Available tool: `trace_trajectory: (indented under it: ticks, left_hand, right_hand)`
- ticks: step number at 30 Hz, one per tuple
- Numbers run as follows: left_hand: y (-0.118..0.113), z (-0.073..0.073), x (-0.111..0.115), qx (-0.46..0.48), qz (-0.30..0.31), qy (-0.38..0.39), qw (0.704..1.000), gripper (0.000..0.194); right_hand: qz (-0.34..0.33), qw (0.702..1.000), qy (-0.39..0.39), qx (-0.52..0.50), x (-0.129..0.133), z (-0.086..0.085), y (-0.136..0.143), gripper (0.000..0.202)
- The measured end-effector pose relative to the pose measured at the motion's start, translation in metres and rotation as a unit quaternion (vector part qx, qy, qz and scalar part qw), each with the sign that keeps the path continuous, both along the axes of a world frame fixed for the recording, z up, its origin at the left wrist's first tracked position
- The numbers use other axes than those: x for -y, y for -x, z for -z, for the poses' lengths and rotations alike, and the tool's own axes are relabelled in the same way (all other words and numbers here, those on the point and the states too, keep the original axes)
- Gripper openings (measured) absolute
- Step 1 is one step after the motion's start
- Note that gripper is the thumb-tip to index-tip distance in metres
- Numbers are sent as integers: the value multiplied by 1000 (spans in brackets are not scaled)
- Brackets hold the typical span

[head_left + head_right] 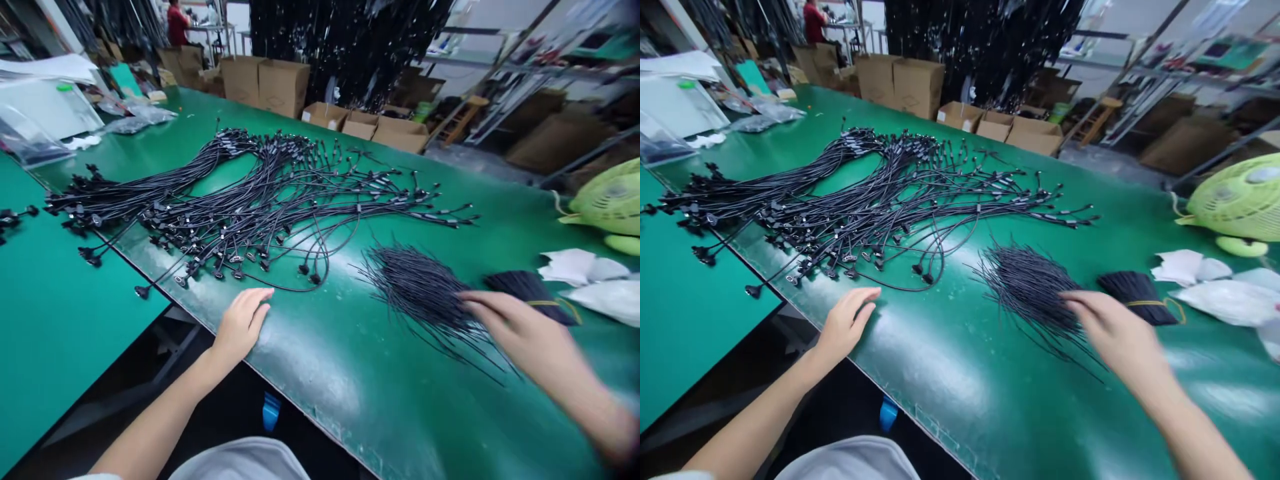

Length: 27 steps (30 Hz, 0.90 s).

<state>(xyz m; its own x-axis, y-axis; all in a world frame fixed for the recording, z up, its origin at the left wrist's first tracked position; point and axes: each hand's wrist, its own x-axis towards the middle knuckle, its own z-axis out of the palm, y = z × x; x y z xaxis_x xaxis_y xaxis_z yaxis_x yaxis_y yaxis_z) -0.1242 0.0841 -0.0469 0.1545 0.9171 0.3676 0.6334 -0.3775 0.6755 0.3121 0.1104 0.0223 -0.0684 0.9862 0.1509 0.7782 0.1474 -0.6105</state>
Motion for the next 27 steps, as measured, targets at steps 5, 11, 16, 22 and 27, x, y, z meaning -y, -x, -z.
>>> trace_trajectory:
  ticks: [5,11,16,22,27]
  left_hand:
    - [34,-2,-24,-71,-101,-66,990,33]
    - [53,20,-15,-119,-49,-7,992,27]
    - [53,21,-17,-100,-41,0,994,24]
    - [55,21,-16,-89,-32,-12,995,24]
    - [53,21,-13,-91,-46,-16,995,24]
  right_hand:
    - [-235,964,-48,118,-109,14,177,26]
    - [-234,939,-109,228,-207,6,319,35]
    - [-211,908,-84,351,-247,25,341,27]
    - [-189,907,-131,353,-230,17,332,34]
    - [-274,909,-121,290,-220,19,363,38]
